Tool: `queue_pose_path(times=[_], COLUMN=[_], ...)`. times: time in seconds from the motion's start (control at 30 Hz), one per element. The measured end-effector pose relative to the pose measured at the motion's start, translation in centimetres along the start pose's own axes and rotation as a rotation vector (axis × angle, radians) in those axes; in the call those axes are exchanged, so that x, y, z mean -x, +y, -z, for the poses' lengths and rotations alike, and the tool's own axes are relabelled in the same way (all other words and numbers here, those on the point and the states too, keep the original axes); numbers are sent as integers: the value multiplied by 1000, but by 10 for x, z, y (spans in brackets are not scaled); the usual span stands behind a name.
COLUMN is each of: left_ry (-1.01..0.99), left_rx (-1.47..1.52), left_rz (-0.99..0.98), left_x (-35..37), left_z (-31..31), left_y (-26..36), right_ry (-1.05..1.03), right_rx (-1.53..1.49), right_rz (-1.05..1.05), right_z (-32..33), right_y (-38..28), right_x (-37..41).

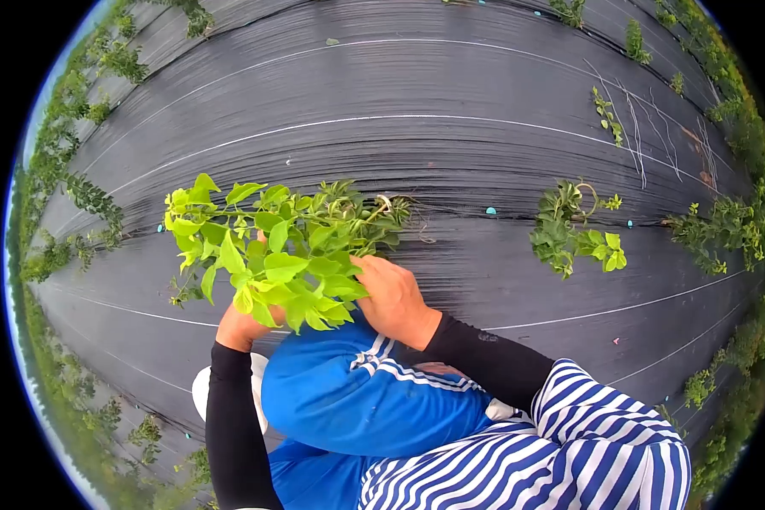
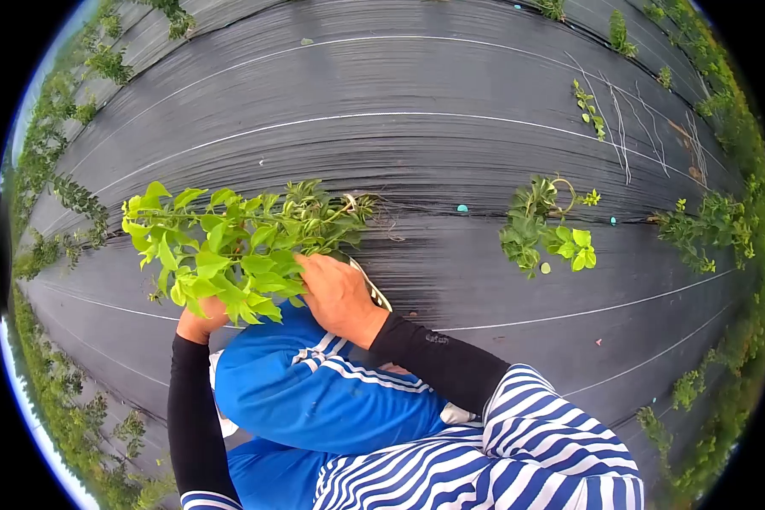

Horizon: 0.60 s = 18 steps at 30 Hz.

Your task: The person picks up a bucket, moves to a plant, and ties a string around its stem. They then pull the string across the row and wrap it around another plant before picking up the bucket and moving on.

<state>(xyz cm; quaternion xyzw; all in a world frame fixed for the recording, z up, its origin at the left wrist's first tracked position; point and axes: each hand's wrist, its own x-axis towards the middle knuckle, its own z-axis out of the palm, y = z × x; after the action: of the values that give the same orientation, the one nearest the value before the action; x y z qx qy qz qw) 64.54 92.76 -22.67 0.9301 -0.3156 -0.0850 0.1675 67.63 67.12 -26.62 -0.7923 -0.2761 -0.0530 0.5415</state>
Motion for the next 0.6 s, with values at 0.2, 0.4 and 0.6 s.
queue_pose_path(times=[0.2, 0.4, 0.6], left_ry=[557, 883, 922], left_rx=[653, 1104, 931], left_rz=[348, 948, 975], left_x=[-61, -38, -5], left_z=[9, -28, -59], left_y=[48, 22, 10], right_ry=[-123, -300, -204], right_rx=[-127, -272, -518], right_rz=[-35, -97, -738], right_z=[-30, -15, 30], right_y=[5, 6, 95], right_x=[-30, -40, -28])
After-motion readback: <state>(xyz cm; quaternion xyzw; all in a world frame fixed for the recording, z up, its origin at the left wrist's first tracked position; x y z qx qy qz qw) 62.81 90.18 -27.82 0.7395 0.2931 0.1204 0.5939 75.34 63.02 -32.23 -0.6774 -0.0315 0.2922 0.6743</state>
